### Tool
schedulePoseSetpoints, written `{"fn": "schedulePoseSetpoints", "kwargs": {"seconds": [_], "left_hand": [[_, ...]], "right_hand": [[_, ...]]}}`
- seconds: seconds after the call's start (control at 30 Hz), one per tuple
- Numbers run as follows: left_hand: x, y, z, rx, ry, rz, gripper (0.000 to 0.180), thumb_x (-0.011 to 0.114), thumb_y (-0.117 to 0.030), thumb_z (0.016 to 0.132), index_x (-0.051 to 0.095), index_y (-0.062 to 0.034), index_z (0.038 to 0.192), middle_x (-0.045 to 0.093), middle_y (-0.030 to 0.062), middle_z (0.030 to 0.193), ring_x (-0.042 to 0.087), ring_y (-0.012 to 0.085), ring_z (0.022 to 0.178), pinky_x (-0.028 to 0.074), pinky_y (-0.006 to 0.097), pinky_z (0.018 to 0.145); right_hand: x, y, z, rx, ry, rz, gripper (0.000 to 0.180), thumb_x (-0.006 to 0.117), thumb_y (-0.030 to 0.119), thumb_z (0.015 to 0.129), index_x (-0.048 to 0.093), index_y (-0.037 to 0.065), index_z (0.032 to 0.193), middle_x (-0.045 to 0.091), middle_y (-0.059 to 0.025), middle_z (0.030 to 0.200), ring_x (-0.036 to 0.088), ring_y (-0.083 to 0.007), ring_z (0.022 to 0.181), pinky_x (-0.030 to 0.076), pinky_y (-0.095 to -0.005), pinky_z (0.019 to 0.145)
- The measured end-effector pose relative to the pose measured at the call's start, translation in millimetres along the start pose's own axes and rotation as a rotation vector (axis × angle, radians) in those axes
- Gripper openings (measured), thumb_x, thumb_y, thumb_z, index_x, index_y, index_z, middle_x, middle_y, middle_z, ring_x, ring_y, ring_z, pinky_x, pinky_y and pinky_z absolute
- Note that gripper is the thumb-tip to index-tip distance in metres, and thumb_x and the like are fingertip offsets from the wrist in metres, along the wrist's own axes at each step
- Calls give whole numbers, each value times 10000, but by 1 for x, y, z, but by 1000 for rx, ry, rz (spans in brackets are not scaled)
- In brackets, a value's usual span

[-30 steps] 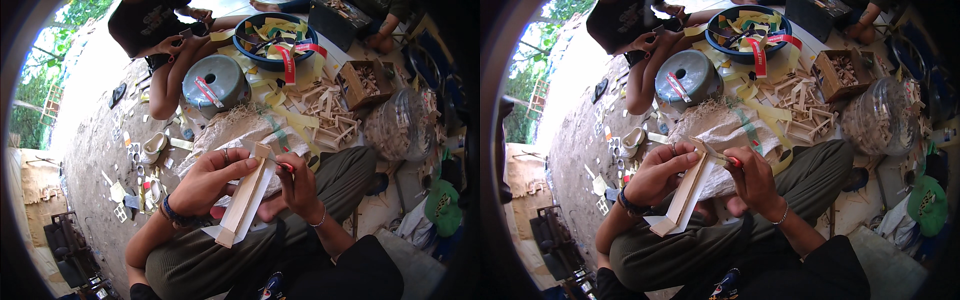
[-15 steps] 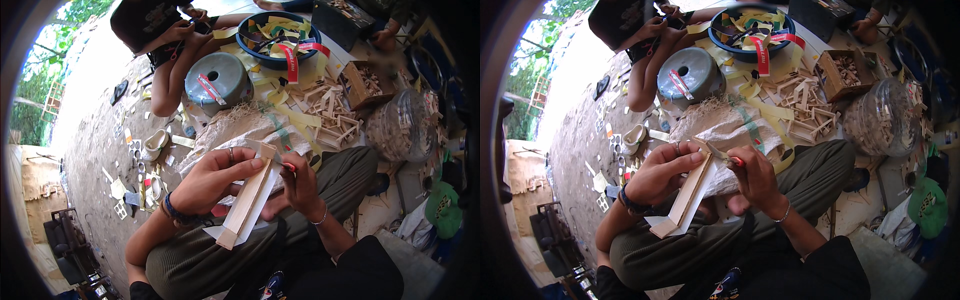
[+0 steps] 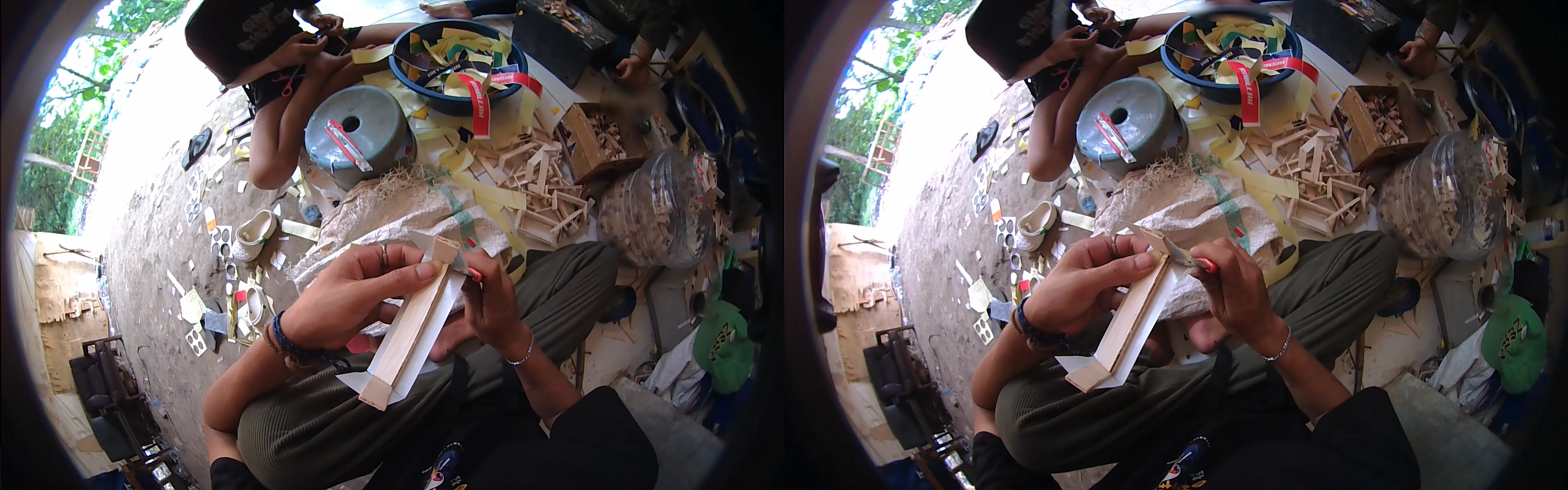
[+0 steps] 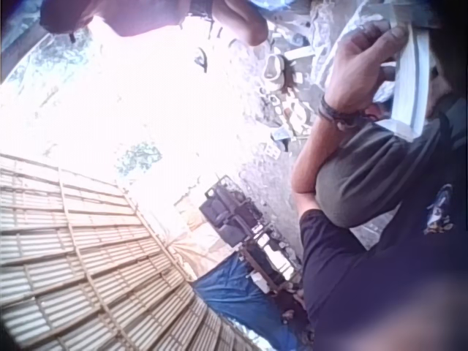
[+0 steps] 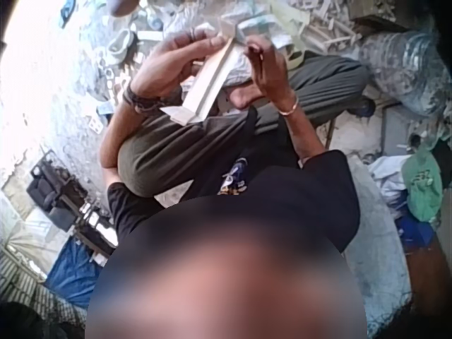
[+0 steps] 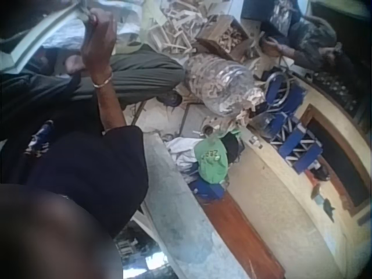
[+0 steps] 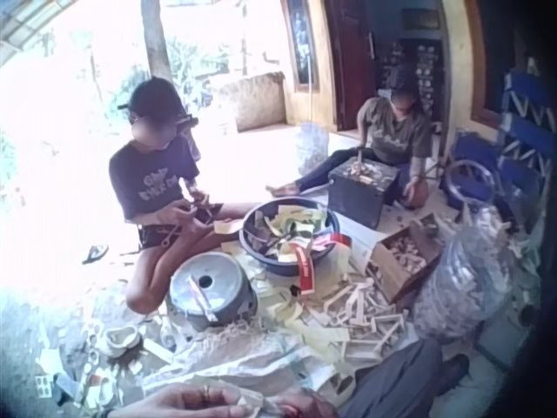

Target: The person assembles a small rectangular wooden frame by wrapping a teal printed strip around a wooden block and trimming the excess with a red utility knife. They fold the strip around the block, cut the corners, and press the edges to form a finished frame.

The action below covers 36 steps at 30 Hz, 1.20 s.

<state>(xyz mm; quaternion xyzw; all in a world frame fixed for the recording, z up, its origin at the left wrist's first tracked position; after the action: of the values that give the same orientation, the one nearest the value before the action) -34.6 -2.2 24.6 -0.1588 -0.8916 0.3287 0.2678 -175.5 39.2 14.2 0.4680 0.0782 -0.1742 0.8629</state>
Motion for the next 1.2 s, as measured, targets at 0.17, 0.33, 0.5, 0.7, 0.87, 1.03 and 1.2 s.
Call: {"fn": "schedulePoseSetpoints", "kwargs": {"seconds": [0.17, 0.33, 0.5, 0.7, 0.87, 1.03, 1.2], "left_hand": [[-15, -7, 5, 93, -27, -127, 230, 651, -204, 1000, 622, -40, 1158, 678, 9, 986, 687, 80, 851, 583, 226, 723], [-36, -21, 5, 250, -86, -234, 232, 684, -175, 978, 606, -82, 1176, 663, -5, 1070, 662, 97, 982, 575, 295, 833], [-40, -26, 7, 312, -125, -134, 315, 714, -134, 955, 573, -68, 1229, 645, 10, 1167, 639, 110, 1069, 561, 314, 870], [-31, -32, 11, 372, -110, 45, 348, 730, -136, 943, 601, -25, 1246, 699, 53, 1130, 669, 124, 1021, 576, 285, 851], [-27, -37, 14, 417, -137, 135, 353, 740, -131, 935, 607, -4, 1235, 715, 76, 1100, 687, 128, 967, 576, 288, 850], [-21, -42, 14, 468, -120, 235, 392, 736, -143, 941, 592, 13, 1270, 705, 91, 1124, 674, 138, 1018, 573, 302, 872], [-16, -32, 14, 394, 14, 62, 405, 624, -185, 1020, 550, 8, 1369, 659, 93, 1235, 641, 144, 1093, 546, 312, 930]], "right_hand": [[-4, -29, -7, 41, 7, -99, 247, 635, 66, 954, 543, 55, 1182, 636, -148, 927, 629, -356, 796, 494, -436, 701], [4, -112, -35, 281, 72, -360, 230, 639, 209, 959, 647, 118, 1169, 689, -97, 983, 666, -309, 882, 476, -437, 758], [40, -136, -59, 278, 261, -551, 302, 681, 289, 924, 680, 133, 1183, 693, -93, 1035, 665, -278, 946, 457, -404, 832], [24, -103, -22, 583, 140, 236, 347, 717, 309, 944, 681, 73, 1196, 703, -39, 1032, 663, -121, 932, 492, -336, 826], [24, -34, 12, 573, 206, 620, 320, 711, 250, 965, 661, 48, 1208, 699, -31, 1110, 637, -87, 1001, 511, -310, 882], [38, -29, 13, 757, 210, 677, 345, 729, 244, 952, 650, 37, 1216, 694, -43, 1126, 636, -100, 1045, 511, -306, 929], [44, -33, 7, 840, 234, 956, 318, 707, 206, 969, 645, 23, 1221, 694, -43, 1118, 630, -99, 1059, 504, -290, 941]]}}
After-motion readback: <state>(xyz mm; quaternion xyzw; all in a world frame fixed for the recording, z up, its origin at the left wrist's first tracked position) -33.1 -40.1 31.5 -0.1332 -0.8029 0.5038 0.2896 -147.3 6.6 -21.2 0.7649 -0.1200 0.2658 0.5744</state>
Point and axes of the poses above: each hand's wrist, its own z-axis towards the middle knuckle, its own x-axis out of the palm, y = z × x, the point moved 10 cm from there along z, towards the middle knuckle
